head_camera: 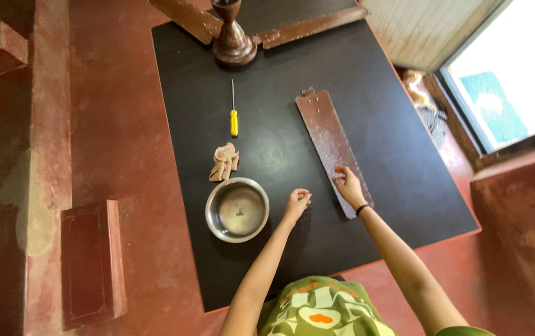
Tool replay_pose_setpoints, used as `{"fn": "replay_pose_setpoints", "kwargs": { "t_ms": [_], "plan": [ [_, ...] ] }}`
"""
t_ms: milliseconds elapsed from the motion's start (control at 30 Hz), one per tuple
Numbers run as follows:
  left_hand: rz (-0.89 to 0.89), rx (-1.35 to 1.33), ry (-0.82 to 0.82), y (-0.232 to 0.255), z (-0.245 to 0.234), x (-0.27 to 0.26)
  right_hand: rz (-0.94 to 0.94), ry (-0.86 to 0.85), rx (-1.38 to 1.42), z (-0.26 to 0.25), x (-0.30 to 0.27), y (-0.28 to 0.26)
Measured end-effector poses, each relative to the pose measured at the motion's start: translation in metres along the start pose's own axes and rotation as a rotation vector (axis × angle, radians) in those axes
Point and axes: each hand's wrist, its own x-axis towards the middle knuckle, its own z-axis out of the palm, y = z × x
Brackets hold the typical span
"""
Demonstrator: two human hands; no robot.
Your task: The person attaches a ceiling fan blade to the motor housing using a screwdriver and screws. They tighten the screws to secure the blade, then wipe the blade with a cloth.
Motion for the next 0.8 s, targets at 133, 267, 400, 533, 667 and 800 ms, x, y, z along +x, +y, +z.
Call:
{"fn": "replay_pose_setpoints", "kwargs": {
  "t_ms": [133,267,400,533,667,800],
  "plan": [
    [0.035,0.059,0.085,0.014,0.018,0.011,0.002,-0.053,0.005,-0.011,0.019,-0.001],
    [0.077,0.113,0.146,0.017,0.027,0.014,-0.03,-0.053,0.03,-0.013,0.031,-0.008],
    [0.075,0.058,0.134,0.014,0.027,0.02,-0.029,-0.081,0.002,-0.014,0.024,-0.003],
    [0.048,0.046,0.169,0.012,0.032,0.029,-0.042,-0.06,-0.039,-0.021,0.032,-0.003],
    [0.088,0.081,0.264,0.023,0.051,0.049,-0.04,-0.079,-0.12,-0.041,0.057,0.007],
    [0.151,0.305,0.523,0.035,0.076,0.068,-0.075,-0.15,-0.128,-0.058,0.088,0.021]
  ]
}}
